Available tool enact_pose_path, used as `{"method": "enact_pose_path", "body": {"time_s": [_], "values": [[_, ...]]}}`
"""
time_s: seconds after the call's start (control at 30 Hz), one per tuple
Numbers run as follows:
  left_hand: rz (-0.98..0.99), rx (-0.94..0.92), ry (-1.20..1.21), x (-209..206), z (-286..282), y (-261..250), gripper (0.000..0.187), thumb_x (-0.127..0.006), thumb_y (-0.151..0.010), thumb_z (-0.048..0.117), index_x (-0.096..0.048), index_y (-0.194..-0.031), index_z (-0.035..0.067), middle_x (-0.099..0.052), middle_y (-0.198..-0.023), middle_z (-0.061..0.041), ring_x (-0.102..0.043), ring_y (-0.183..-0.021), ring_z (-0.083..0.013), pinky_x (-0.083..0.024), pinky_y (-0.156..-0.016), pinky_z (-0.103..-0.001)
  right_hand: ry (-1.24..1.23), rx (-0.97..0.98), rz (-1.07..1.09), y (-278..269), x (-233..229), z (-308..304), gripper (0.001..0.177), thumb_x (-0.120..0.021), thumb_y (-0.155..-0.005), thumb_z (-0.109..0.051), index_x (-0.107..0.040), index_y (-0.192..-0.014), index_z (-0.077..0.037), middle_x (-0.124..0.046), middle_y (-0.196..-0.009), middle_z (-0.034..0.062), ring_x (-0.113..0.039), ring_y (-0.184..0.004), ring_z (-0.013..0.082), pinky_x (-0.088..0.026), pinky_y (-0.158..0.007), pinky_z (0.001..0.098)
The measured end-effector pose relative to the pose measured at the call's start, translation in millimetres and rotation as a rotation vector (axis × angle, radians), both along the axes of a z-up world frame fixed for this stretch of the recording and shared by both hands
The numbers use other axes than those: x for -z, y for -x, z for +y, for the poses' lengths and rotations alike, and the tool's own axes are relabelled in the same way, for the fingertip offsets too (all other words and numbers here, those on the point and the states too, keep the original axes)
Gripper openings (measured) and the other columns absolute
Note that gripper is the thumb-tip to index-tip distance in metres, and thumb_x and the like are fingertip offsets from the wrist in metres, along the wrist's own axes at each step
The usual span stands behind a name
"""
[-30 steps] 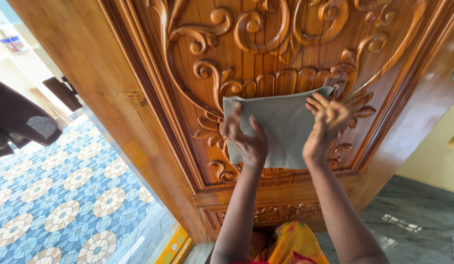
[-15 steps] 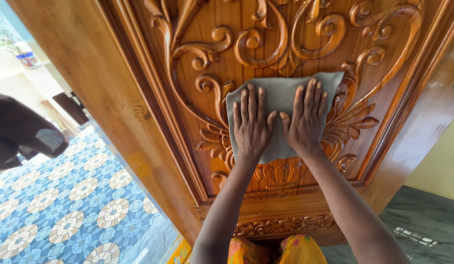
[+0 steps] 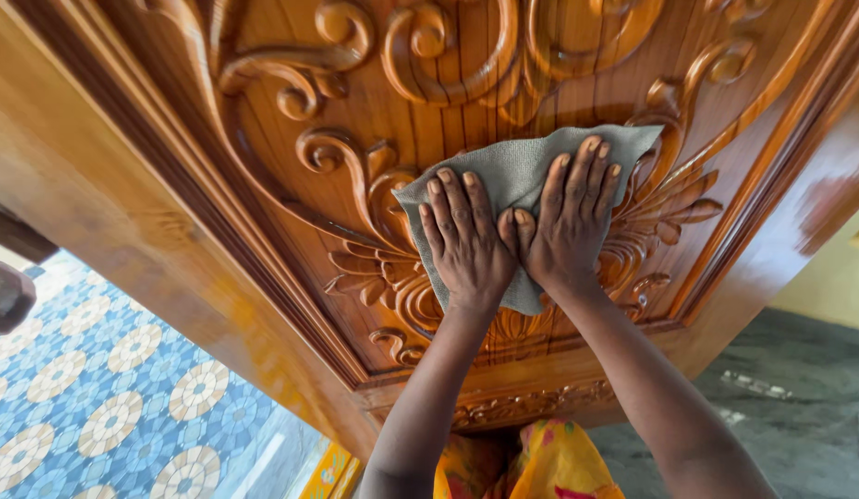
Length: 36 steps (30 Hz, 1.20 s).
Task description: The person wipes the surface of a carved wooden door using a cloth. They systematically clean the intricate carvings and flat areas of the door, moving the cloth in various directions to cover the surface.
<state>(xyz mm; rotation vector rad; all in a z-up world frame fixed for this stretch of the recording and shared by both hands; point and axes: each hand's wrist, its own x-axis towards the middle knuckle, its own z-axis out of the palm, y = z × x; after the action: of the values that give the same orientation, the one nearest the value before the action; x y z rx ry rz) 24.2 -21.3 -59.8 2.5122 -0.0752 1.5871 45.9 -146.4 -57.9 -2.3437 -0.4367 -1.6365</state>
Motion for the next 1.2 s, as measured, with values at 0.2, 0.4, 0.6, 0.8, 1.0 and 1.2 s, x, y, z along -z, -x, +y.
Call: {"method": "enact_pose_path", "body": {"time_s": [0.2, 0.4, 0.6, 0.8, 1.0, 1.2], "values": [[0.074, -0.031, -0.022, 30.4, -3.4, -6.7, 0.067, -0.032, -0.111, 0.046, -0.041, -0.157, -0.002, -0.03, -0.166, -0.028, -0.023, -0.158, -0.042, -0.011, -0.129, -0.056, -0.021, -0.012, 0.031, -5.7, 28.0, -4.5, 0.073, -0.019, -0.116, -0.05, -0.009, -0.166, 0.002, -0.008, -0.17, 0.0306, -0.008, -0.161, 0.0481, -0.006, -0.133, 0.0645], [0.061, -0.051, -0.023, 60.0, -9.3, -6.8, 0.066, -0.031, -0.111, 0.045, -0.045, -0.154, -0.003, -0.035, -0.162, -0.029, -0.027, -0.155, -0.0444, -0.013, -0.128, -0.057, -0.018, -0.045, 0.041, -5.7, 55.1, -11.0, 0.072, -0.02, -0.116, -0.05, -0.008, -0.166, 0.001, -0.006, -0.171, 0.0304, -0.007, -0.161, 0.0485, -0.004, -0.132, 0.0665], [0.023, -0.101, -0.064, 101.6, -15.1, -9.0, 0.064, -0.03, -0.113, 0.043, -0.05, -0.152, -0.004, -0.04, -0.16, -0.03, -0.032, -0.153, -0.0445, -0.014, -0.128, -0.057, 0.025, -0.029, 0.117, -10.4, 99.9, -20.0, 0.074, -0.02, -0.116, -0.051, -0.006, -0.166, 0.002, -0.002, -0.17, 0.0312, -0.001, -0.161, 0.0476, -0.001, -0.13, 0.0674], [0.029, -0.105, -0.109, 160.3, -16.0, -8.3, 0.062, -0.03, -0.113, 0.043, -0.053, -0.15, -0.001, -0.044, -0.158, -0.026, -0.036, -0.151, -0.0403, -0.01, -0.127, -0.055, 0.054, -0.019, 0.214, -14.8, 171.8, -27.9, 0.074, -0.021, -0.117, -0.053, -0.01, -0.163, 0.004, -0.004, -0.169, 0.0342, -0.001, -0.159, 0.0512, -0.002, -0.129, 0.0683], [0.035, -0.051, -0.16, 186.2, 7.0, -4.9, 0.063, -0.028, -0.113, 0.047, -0.053, -0.152, 0.005, -0.042, -0.161, -0.021, -0.03, -0.154, -0.0351, -0.005, -0.129, -0.055, 0.092, 0.016, 0.21, -15.4, 205.1, -20.9, 0.075, -0.022, -0.11, -0.055, -0.02, -0.157, 0.003, -0.007, -0.166, 0.0353, -0.004, -0.156, 0.0519, -0.002, -0.126, 0.0684], [0.126, -0.163, -0.144, 139.2, 54.9, 7.7, 0.072, -0.025, -0.11, 0.054, -0.046, -0.155, 0.002, -0.035, -0.165, -0.023, -0.022, -0.157, -0.0343, 0.004, -0.125, -0.054, 0.124, -0.067, 0.23, -3.7, 148.8, 18.6, 0.087, -0.016, -0.108, -0.061, -0.017, -0.161, 0.007, -0.009, -0.166, 0.038, -0.008, -0.156, 0.0517, -0.008, -0.124, 0.0652]]}}
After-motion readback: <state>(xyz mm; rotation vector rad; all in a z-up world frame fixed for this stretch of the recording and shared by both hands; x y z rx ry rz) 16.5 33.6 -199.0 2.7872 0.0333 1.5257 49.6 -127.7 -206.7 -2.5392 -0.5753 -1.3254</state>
